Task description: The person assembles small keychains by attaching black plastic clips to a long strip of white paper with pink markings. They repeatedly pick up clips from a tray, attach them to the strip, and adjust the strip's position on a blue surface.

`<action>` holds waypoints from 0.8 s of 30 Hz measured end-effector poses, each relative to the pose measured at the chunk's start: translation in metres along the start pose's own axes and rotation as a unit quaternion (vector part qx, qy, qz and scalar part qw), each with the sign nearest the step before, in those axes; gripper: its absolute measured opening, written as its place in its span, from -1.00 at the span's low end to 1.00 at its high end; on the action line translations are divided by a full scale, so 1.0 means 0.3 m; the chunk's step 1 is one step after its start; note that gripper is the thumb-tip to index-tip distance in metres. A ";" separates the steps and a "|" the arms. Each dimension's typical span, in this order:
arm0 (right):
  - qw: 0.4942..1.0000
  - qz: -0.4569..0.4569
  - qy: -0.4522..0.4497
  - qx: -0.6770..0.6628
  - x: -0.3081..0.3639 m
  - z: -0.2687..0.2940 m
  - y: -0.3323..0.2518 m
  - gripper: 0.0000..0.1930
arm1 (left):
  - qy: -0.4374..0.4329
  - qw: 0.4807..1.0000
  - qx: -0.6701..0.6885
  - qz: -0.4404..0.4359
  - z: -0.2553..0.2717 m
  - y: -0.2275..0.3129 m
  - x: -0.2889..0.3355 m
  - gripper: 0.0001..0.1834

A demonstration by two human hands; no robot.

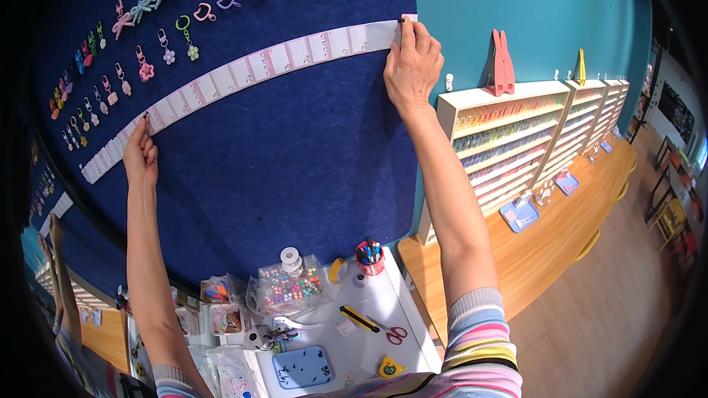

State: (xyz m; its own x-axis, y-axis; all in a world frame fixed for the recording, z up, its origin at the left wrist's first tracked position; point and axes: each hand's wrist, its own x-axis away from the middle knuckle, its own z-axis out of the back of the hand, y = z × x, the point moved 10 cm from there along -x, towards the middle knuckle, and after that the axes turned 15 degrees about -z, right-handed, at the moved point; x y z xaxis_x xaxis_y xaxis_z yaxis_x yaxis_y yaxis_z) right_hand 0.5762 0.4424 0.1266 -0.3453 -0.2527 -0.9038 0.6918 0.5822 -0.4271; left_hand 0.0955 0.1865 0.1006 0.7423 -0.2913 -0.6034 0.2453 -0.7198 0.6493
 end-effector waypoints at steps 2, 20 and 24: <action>1.000 -0.008 -0.001 -0.009 -0.014 0.001 0.010 -0.48 | -0.002 1.000 0.007 -0.005 -0.008 -0.004 -0.003 -0.75; 0.980 0.016 -0.057 -0.189 0.073 0.106 -0.020 -0.65 | 0.006 1.000 0.013 0.021 -0.025 -0.010 0.008 -0.76; 0.963 0.097 -0.107 -0.227 0.148 0.115 -0.187 -0.70 | 0.009 1.000 0.017 0.021 0.000 -0.004 0.006 -0.76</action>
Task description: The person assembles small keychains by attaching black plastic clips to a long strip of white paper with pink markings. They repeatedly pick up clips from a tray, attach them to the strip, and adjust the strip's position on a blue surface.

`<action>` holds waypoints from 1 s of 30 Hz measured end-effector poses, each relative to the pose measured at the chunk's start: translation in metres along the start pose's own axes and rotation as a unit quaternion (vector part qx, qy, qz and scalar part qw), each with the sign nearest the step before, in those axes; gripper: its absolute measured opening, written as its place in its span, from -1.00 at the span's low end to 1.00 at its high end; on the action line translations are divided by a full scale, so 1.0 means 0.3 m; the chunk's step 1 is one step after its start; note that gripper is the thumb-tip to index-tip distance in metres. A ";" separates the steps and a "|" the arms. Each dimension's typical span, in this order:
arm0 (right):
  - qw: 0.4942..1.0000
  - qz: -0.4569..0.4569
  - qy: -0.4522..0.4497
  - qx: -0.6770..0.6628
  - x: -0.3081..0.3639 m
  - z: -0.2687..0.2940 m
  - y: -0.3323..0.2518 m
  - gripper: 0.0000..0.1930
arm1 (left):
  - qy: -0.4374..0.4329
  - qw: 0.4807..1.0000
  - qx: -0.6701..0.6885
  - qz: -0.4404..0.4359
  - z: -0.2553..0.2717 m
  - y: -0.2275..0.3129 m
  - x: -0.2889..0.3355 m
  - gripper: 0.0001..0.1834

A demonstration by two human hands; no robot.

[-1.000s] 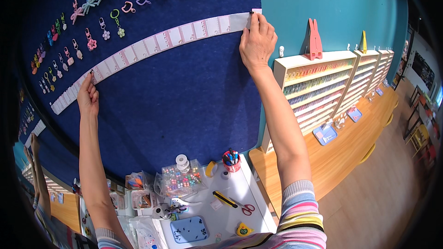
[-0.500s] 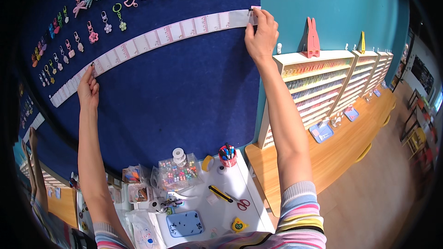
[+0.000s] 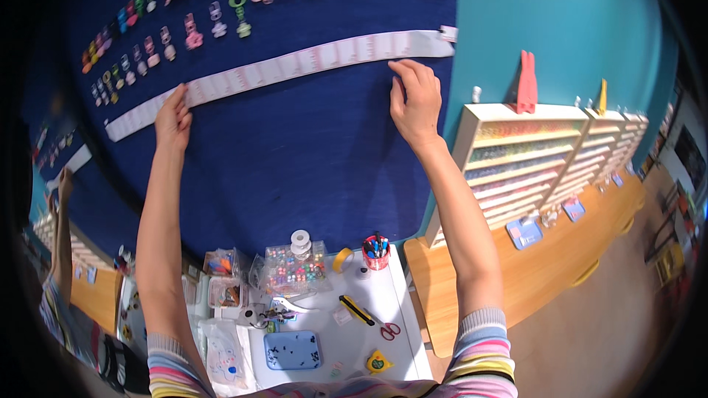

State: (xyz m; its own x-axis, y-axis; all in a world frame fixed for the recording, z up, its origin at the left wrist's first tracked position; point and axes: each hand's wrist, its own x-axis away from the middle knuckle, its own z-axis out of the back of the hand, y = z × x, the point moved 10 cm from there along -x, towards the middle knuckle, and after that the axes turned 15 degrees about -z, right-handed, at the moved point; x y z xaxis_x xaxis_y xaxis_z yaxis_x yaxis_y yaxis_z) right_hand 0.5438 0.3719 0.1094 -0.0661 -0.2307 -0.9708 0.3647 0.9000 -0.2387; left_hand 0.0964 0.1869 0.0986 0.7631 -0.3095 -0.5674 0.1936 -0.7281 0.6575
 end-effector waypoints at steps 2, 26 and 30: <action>0.998 0.025 -0.043 -0.036 0.025 -0.048 -0.083 -0.72 | 0.019 1.000 0.001 -0.006 0.019 -0.011 -0.003 -0.75; 0.931 0.152 -0.237 -0.232 0.231 -0.542 -0.976 -0.79 | 0.116 0.974 0.180 0.079 0.455 0.112 0.232 -0.81; 0.900 0.054 -0.328 -0.281 0.263 -0.705 -1.129 -0.82 | 0.139 0.960 0.229 0.080 0.584 0.129 0.222 -0.81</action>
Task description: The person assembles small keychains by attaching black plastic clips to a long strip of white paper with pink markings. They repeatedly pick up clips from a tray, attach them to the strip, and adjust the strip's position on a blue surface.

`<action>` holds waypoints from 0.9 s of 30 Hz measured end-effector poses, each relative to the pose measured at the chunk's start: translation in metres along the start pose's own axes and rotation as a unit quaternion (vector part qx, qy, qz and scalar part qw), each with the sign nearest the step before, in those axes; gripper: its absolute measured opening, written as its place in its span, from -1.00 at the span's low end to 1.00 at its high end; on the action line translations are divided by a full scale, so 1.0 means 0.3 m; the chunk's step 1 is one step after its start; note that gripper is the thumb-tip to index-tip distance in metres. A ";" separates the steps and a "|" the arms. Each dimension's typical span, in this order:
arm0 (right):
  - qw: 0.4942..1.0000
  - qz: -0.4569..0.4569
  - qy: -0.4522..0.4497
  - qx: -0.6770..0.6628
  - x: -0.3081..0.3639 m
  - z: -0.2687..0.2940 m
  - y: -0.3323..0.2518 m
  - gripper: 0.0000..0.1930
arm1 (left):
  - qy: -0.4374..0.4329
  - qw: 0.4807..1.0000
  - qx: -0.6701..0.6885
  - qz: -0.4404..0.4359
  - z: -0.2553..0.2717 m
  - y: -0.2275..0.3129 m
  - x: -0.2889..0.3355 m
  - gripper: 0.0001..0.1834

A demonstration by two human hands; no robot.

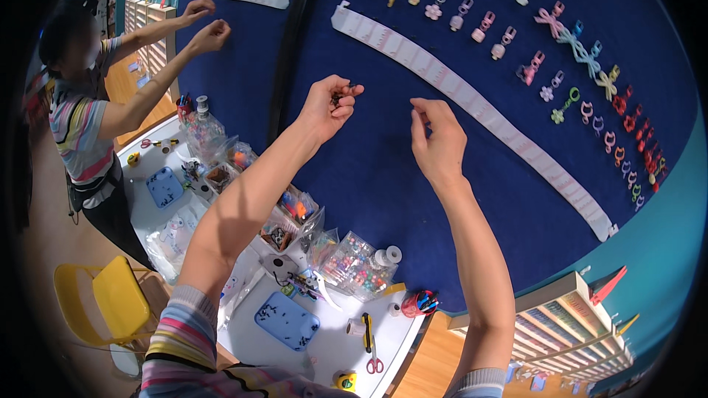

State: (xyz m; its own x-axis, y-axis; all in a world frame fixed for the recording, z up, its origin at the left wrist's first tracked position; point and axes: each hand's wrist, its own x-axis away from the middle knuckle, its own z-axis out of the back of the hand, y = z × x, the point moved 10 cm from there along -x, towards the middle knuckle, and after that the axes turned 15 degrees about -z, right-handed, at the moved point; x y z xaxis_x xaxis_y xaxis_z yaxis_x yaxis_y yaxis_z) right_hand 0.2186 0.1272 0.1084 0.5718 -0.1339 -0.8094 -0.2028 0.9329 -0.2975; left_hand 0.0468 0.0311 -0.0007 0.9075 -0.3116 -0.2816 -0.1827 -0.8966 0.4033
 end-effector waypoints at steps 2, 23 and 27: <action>1.000 -0.014 -0.018 0.018 -0.057 -0.082 -0.028 -0.82 | 0.007 1.000 0.008 -0.003 0.041 0.027 -0.031 -0.81; 0.947 0.149 -0.023 0.283 -0.546 -0.404 -0.327 -0.82 | 0.059 0.921 -0.283 -0.261 0.099 0.347 -0.465 -0.65; 0.934 0.165 -0.027 0.315 -0.566 -0.437 -0.312 -0.79 | 0.017 0.903 -0.318 -0.289 0.024 0.395 -0.469 -0.61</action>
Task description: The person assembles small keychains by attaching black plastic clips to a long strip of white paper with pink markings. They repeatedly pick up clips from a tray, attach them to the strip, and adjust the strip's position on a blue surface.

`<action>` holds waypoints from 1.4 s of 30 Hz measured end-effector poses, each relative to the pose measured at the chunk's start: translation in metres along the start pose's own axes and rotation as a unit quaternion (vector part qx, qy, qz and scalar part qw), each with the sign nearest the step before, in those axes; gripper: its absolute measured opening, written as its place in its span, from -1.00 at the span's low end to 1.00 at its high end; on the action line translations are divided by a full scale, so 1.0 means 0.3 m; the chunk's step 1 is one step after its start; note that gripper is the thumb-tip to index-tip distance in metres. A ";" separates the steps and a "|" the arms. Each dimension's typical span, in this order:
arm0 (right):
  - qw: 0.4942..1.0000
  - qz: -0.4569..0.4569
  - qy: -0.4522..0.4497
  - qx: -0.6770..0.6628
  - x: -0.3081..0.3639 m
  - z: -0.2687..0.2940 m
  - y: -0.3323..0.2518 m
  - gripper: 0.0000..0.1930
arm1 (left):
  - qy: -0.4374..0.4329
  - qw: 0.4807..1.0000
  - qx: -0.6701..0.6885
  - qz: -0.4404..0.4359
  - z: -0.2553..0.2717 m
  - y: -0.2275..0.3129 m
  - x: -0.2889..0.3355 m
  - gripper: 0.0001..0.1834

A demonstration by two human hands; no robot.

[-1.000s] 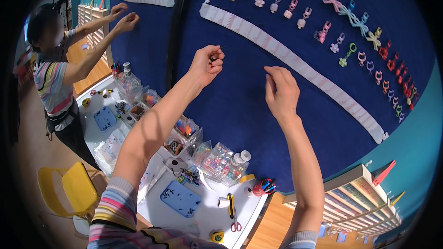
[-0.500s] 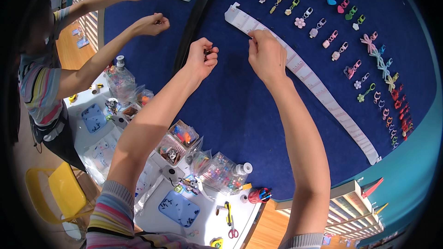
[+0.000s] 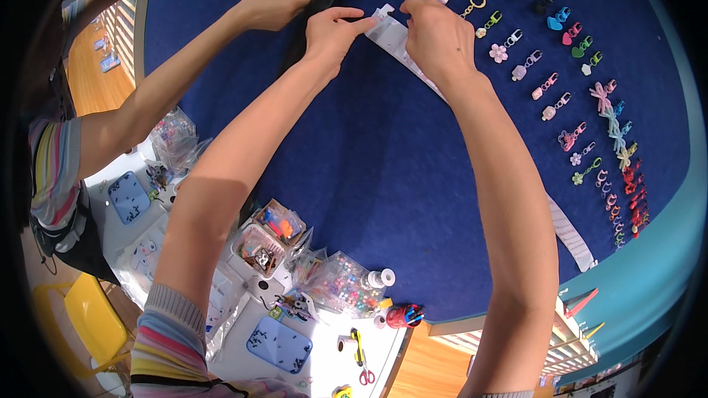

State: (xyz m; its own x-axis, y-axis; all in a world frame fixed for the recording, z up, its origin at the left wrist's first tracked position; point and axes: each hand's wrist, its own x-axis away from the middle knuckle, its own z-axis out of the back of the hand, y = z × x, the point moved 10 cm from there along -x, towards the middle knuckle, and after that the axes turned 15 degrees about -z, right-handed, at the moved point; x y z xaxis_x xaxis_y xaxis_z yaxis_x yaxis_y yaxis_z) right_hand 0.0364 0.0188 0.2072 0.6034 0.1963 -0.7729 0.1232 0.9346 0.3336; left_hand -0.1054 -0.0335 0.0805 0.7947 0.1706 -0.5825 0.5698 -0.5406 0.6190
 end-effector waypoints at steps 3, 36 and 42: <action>0.999 0.013 0.016 0.024 -0.027 -0.019 0.001 -0.77 | -0.031 0.999 -0.033 0.013 -0.017 0.006 -0.018 -0.63; 0.991 0.120 -0.038 0.051 -0.118 -0.101 -0.074 -0.73 | 0.103 0.932 0.258 0.232 -0.088 -0.104 0.164 -0.71; 0.986 0.139 -0.052 0.070 -0.122 -0.106 -0.113 -0.74 | 0.141 0.929 0.257 0.226 -0.085 -0.121 0.163 -0.80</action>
State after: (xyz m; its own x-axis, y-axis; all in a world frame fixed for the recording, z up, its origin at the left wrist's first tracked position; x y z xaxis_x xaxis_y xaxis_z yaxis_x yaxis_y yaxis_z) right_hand -0.0148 -0.0107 0.2070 0.7055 0.4017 -0.5839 0.0449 0.7968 0.6026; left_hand -0.0818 0.0153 0.0430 0.9929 0.0007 -0.1193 0.0476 -0.9191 0.3911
